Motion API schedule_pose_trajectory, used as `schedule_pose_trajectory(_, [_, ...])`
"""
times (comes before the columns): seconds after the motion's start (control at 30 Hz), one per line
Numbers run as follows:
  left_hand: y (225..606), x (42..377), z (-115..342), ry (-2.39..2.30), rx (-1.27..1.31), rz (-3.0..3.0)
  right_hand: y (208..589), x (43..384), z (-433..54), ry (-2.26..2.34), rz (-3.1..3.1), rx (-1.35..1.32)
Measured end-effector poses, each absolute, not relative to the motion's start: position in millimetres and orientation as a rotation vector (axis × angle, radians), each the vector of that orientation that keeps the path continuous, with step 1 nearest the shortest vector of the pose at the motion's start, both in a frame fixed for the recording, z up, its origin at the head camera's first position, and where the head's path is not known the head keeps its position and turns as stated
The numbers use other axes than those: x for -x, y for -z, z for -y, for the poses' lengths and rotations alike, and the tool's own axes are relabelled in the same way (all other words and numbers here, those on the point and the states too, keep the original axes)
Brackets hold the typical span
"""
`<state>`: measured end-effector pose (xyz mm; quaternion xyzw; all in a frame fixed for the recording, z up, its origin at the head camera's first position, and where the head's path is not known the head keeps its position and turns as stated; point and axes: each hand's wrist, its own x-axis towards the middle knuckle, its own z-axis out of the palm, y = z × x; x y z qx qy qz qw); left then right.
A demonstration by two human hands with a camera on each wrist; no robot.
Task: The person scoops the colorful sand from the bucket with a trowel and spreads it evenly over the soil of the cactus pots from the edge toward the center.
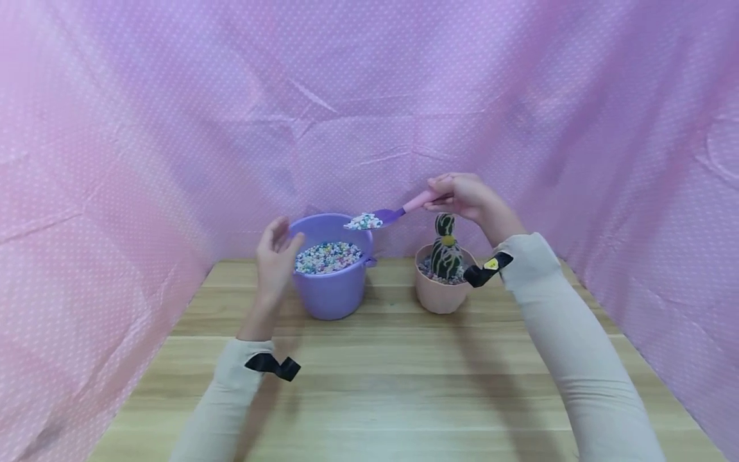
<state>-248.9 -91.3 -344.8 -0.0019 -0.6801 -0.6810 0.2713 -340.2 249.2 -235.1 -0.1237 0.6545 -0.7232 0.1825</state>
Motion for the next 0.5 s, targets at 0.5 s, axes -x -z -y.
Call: schedule_pose_trajectory(0.5, [379, 255, -31, 2.047, 0.618, 2.071, 229, 326, -356, 2.076, -1.752, 0.439])
